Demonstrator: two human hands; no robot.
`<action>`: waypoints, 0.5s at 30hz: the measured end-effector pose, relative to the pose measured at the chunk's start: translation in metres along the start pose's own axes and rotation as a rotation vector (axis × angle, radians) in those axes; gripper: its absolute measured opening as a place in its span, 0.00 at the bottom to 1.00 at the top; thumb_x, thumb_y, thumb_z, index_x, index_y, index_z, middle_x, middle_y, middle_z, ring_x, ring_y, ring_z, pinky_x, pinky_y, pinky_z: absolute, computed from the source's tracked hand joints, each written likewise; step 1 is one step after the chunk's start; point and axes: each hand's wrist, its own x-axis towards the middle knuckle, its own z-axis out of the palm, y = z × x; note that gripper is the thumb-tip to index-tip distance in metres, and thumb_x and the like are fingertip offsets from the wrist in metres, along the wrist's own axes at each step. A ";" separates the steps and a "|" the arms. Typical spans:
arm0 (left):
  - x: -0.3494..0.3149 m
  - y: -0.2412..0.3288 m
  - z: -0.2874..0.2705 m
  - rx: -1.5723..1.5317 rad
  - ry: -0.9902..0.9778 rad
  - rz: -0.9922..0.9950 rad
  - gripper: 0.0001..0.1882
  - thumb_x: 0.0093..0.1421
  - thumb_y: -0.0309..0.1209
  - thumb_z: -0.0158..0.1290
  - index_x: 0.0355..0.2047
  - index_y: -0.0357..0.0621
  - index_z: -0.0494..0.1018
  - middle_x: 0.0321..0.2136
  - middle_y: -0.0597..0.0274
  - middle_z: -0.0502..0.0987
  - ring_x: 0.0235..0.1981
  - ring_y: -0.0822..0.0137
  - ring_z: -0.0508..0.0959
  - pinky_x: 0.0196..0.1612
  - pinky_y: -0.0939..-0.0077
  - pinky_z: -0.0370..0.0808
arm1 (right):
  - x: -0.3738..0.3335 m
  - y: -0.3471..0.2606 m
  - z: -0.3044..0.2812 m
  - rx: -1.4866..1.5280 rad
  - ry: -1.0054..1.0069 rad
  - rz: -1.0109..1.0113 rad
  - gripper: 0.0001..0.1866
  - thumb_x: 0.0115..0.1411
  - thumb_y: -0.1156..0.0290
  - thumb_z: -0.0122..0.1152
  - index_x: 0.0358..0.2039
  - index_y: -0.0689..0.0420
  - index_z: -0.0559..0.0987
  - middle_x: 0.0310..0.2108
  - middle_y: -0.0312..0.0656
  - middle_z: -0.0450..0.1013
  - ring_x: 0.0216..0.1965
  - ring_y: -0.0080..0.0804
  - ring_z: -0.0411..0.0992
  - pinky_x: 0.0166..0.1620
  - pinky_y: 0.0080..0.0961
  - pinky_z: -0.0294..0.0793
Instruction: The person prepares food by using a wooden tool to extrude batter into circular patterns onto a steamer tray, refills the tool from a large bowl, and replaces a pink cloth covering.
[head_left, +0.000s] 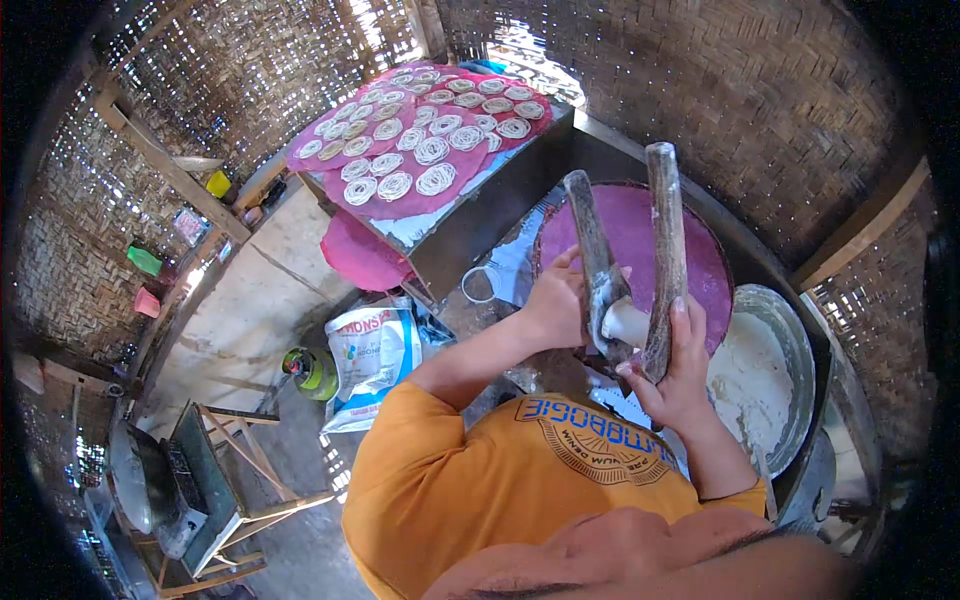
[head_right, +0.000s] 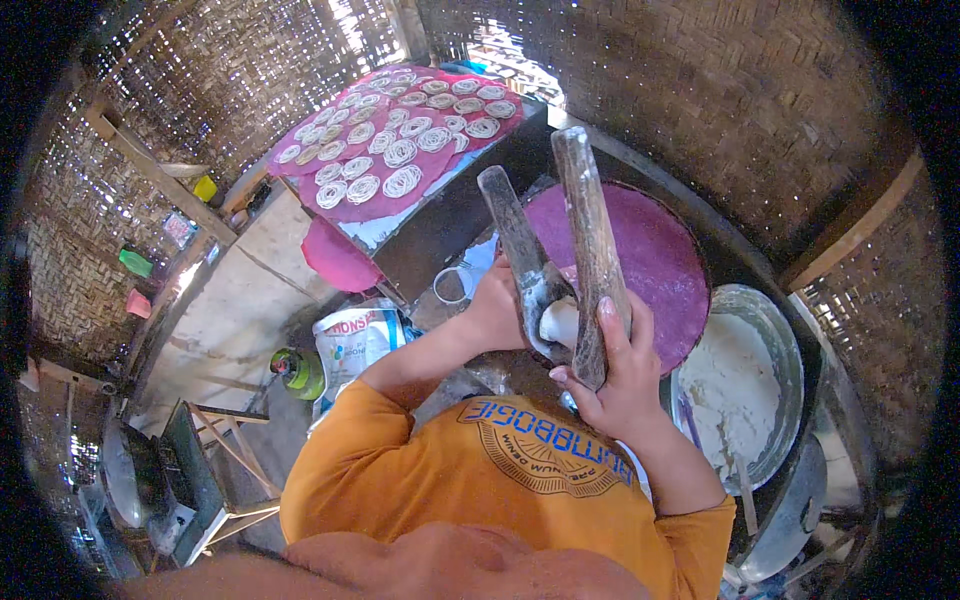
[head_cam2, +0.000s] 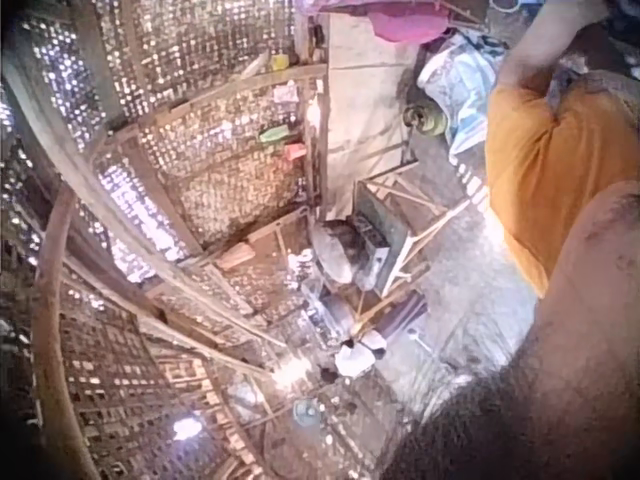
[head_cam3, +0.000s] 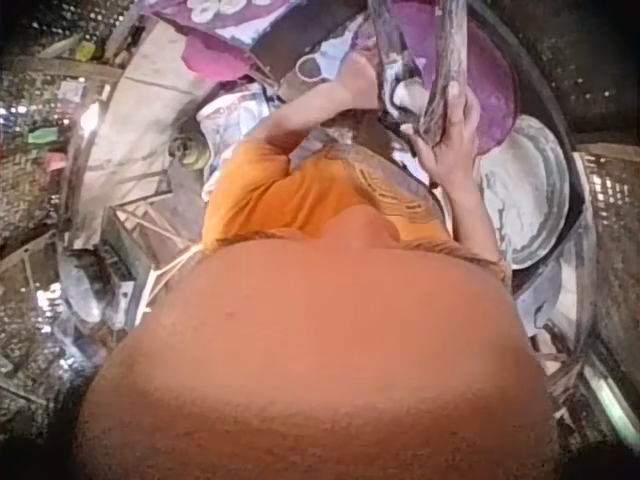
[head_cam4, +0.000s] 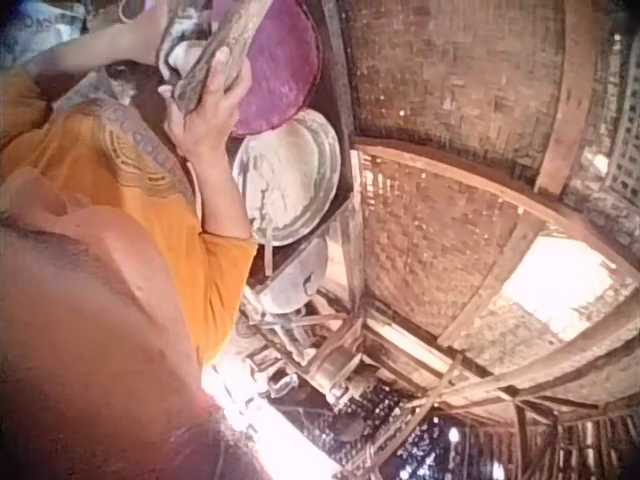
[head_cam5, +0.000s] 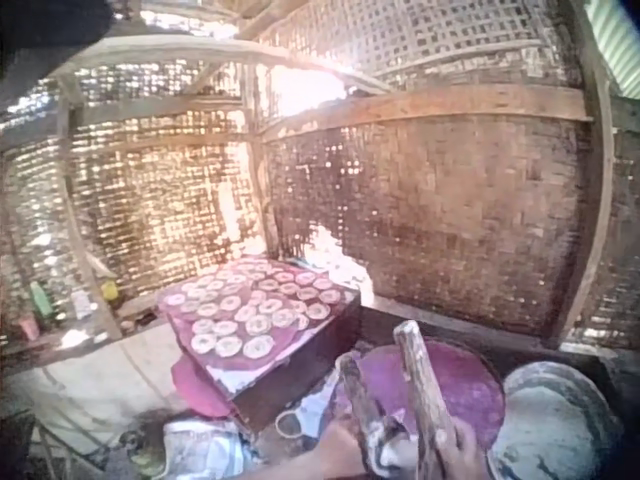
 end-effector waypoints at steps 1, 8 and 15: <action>0.000 -0.003 0.001 -0.025 -0.002 -0.031 0.30 0.35 0.40 0.58 0.43 0.48 0.69 0.32 0.64 0.75 0.38 0.66 0.74 0.50 0.62 0.62 | 0.006 0.000 -0.003 -0.018 -0.042 -0.012 0.48 0.37 0.57 0.67 0.56 0.54 0.50 0.50 0.60 0.53 0.46 0.58 0.61 0.45 0.40 0.64; 0.016 -0.021 -0.004 -0.269 -0.149 -0.229 0.37 0.30 0.36 0.64 0.45 0.43 0.66 0.36 0.58 0.73 0.40 0.58 0.73 0.46 0.68 0.65 | -0.007 0.042 -0.012 1.192 -0.612 0.743 0.51 0.32 0.54 0.68 0.55 0.61 0.54 0.50 0.49 0.58 0.47 0.46 0.62 0.50 0.34 0.60; 0.099 -0.027 -0.056 -2.118 -0.103 0.001 0.56 0.31 0.33 0.60 0.59 0.47 0.39 0.56 0.55 0.53 0.57 0.53 0.54 0.56 0.49 0.51 | -0.018 0.043 -0.012 1.678 -0.821 0.855 0.53 0.32 0.49 0.66 0.56 0.58 0.52 0.45 0.49 0.63 0.43 0.44 0.66 0.42 0.38 0.67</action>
